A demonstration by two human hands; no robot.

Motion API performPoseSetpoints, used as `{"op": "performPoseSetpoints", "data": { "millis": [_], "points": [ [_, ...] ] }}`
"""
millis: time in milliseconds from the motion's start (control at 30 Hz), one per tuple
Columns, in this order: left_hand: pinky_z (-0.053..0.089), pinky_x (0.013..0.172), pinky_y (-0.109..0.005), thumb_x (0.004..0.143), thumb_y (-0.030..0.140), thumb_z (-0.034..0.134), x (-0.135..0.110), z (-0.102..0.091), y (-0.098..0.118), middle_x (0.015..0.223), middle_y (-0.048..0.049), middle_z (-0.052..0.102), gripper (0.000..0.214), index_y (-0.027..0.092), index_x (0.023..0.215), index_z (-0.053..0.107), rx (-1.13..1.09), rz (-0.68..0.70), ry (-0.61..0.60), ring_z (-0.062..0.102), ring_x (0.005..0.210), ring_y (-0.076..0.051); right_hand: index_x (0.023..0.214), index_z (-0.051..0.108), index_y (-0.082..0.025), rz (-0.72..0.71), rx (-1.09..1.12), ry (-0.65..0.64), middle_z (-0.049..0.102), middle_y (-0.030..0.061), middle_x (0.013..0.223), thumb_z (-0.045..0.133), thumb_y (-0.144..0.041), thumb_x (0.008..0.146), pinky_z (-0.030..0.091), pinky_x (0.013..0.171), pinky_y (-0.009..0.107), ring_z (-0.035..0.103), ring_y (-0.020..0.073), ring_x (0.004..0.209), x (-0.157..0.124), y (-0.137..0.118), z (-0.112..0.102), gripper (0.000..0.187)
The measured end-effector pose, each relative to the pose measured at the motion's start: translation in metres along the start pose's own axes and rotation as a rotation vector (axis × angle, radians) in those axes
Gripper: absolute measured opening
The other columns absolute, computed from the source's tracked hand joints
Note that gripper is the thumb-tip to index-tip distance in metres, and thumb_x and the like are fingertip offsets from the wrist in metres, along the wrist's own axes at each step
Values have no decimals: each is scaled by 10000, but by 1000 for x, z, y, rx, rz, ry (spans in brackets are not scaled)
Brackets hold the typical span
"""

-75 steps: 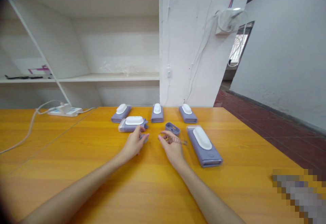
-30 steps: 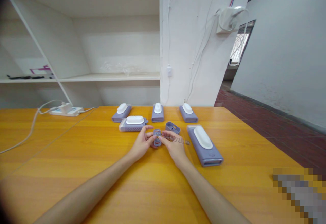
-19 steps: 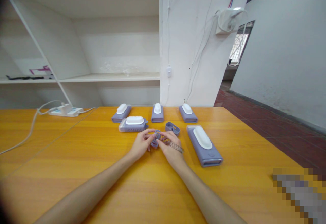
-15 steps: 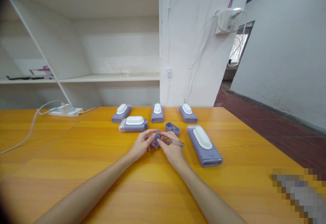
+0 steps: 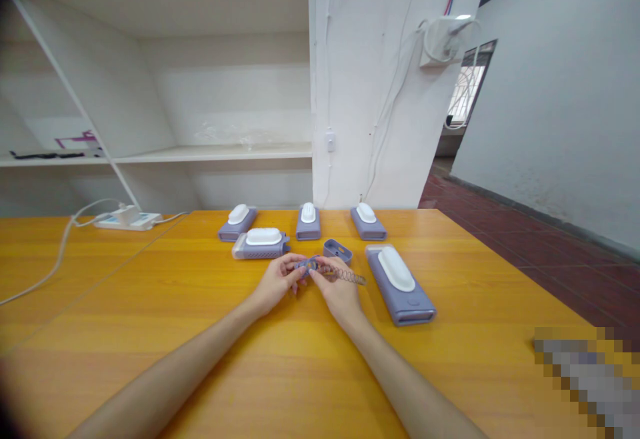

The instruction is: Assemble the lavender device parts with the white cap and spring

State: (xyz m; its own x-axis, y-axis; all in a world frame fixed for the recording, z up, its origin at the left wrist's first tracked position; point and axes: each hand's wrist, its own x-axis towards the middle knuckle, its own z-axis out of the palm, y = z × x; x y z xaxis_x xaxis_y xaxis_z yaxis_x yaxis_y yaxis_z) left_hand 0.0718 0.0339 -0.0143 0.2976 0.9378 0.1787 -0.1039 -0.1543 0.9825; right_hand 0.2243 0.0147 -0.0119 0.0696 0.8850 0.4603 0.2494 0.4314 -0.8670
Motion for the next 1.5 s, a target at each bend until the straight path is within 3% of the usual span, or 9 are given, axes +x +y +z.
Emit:
{"op": "performPoseSetpoints", "data": {
  "millis": [133,233,367,533,700,1000,1267,1500],
  "points": [
    [313,352,-152,745,446,573,2,-2,0,580,4,545,389,108,933,605,36,-11,66,439,412,-50,923,658,-207,-110,-79,-24,612,52,915,609,-266,739,475,763,321,578,202,823,-4,-4,1,199],
    [398,397,-177,748,501,539,2,-1,2,613,-14,572,414,105,850,599,-30,-55,30,502,445,-72,941,655,-229,-221,-157,-41,612,42,933,606,-235,746,448,827,339,558,209,883,-7,-7,3,201],
    [468,428,-230,740,531,531,0,0,5,675,-42,619,477,121,984,538,-77,-117,3,590,502,-131,954,652,-233,-282,-223,-36,621,43,943,630,-226,729,418,873,374,539,229,934,-9,-5,6,227],
    [501,494,-264,698,445,628,-1,-3,5,761,-79,654,516,138,1078,464,-150,-116,-33,651,635,-198,982,635,-191,-120,-117,8,626,71,988,626,-284,739,416,887,401,556,245,954,-6,7,6,260],
    [507,542,-269,675,376,673,-1,-6,4,862,-114,657,529,128,1100,480,-188,-108,-74,655,728,-216,975,624,-153,87,42,-4,652,91,911,660,-363,709,493,746,379,604,249,850,-1,16,5,341],
    [480,477,-232,694,459,629,-1,4,4,695,-49,652,634,142,1204,425,-67,-98,16,643,616,-182,969,632,-152,-47,-66,78,644,98,939,633,-378,739,454,815,383,590,242,873,-4,4,3,322],
    [517,567,-286,660,418,682,-2,0,5,793,-97,671,651,123,1185,433,-145,-123,-45,658,702,-215,927,639,-143,66,-25,64,657,91,856,648,-434,702,468,711,350,602,242,802,0,17,4,368],
    [524,613,-320,665,383,692,-3,-1,5,855,-122,672,655,123,1201,420,-169,-109,-74,659,707,-213,887,634,-152,71,5,31,655,76,838,655,-407,714,465,690,322,602,224,779,-1,14,4,309]
  ]
}}
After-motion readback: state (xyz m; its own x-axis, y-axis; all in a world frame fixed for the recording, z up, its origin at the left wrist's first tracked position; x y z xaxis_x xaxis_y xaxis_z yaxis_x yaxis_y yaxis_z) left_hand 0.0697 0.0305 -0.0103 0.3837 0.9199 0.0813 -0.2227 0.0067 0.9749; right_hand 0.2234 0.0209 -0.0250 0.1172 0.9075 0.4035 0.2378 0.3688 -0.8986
